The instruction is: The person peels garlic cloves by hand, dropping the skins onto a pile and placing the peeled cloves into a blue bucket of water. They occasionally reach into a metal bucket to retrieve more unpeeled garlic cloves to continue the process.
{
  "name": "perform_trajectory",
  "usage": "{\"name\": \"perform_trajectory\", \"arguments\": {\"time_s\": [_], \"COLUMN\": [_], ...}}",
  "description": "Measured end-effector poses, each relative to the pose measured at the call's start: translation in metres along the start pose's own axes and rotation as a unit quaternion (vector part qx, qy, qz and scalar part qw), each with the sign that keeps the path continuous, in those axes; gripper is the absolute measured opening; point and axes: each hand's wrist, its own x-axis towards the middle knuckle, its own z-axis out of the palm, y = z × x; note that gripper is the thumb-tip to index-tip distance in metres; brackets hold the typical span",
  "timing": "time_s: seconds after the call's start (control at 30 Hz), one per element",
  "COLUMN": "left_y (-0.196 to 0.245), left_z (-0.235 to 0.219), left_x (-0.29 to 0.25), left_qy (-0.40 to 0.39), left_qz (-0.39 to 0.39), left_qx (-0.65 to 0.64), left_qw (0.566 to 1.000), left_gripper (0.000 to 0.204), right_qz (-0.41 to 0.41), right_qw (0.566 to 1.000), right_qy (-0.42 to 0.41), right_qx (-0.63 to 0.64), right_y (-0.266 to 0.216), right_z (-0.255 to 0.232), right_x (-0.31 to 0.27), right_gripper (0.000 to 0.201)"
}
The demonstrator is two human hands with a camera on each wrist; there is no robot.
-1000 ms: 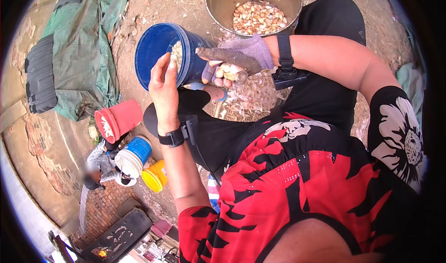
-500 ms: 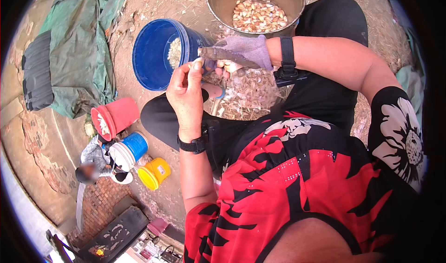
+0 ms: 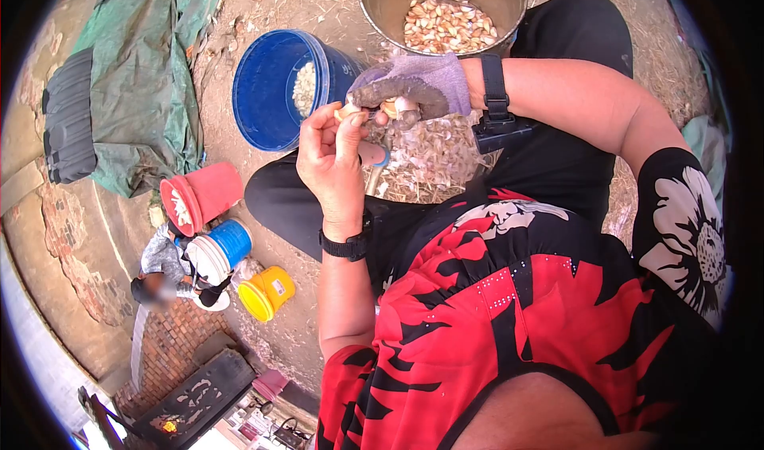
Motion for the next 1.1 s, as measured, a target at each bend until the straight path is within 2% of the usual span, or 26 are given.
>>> {"name": "perform_trajectory", "arguments": {"time_s": [0.03,0.13,0.2,0.27,0.37,0.43,0.47,0.53,0.6,0.67,0.8,0.87,0.93,1.07,1.1], "left_y": [0.0,-0.002,-0.002,-0.002,-0.001,-0.008,-0.011,-0.011,-0.013,-0.014,-0.016,-0.009,-0.012,-0.017,-0.019], "left_z": [0.001,0.005,0.005,0.002,0.002,-0.003,-0.005,-0.008,-0.011,-0.014,-0.015,-0.014,-0.013,-0.005,-0.007], "left_x": [-0.001,-0.001,-0.003,-0.003,-0.002,-0.001,0.001,0.003,0.006,0.008,0.01,0.009,0.008,0.004,0.003], "left_qy": [-0.012,-0.012,-0.009,0.01,0.002,0.0,-0.003,-0.005,-0.006,-0.029,-0.033,-0.047,-0.051,-0.047,-0.049], "left_qz": [-0.017,-0.048,-0.067,-0.038,-0.041,-0.017,0.006,0.036,0.066,0.122,0.178,0.221,0.229,0.248,0.227], "left_qx": [-0.071,-0.143,-0.164,-0.048,-0.067,-0.044,-0.022,0.023,0.067,0.154,0.204,0.294,0.316,0.341,0.346], "left_qw": [0.997,0.989,0.984,0.998,0.997,0.999,1.0,0.999,0.996,0.98,0.962,0.929,0.919,0.906,0.909], "left_gripper": [0.023,0.027,0.03,0.029,0.023,0.024,0.024,0.025,0.025,0.025,0.024,0.025,0.025,0.025,0.023], "right_qz": [0.007,-0.012,-0.015,-0.017,-0.011,-0.013,-0.013,-0.067,-0.047,-0.027,-0.027,-0.017,0.018,-0.004,-0.005], "right_qw": [1.0,1.0,0.999,0.995,0.988,0.999,0.999,0.996,0.996,0.996,0.995,0.995,0.996,0.987,0.988], "right_qy": [0.013,-0.019,0.005,0.029,0.059,0.004,0.004,-0.038,-0.029,-0.019,0.005,0.01,0.017,0.053,0.055], "right_qx": [0.005,0.006,-0.043,-0.092,-0.144,-0.037,-0.036,-0.051,-0.064,-0.077,-0.1,-0.095,-0.087,-0.152,-0.146], "right_y": [0.0,0.0,0.003,0.005,0.004,-0.001,-0.002,-0.001,-0.005,-0.006,-0.004,-0.002,0.002,0.012,0.013], "right_z": [0.001,-0.004,-0.007,-0.012,-0.011,-0.008,-0.008,-0.01,-0.01,-0.01,-0.01,-0.013,-0.017,-0.018,-0.017], "right_x": [0.0,0.002,0.005,0.008,0.007,0.001,0.0,-0.003,-0.002,-0.001,-0.001,0.001,0.006,0.01,0.011], "right_gripper": [0.031,0.031,0.031,0.031,0.031,0.031,0.031,0.03,0.03,0.029,0.026,0.025,0.026,0.026,0.026]}}
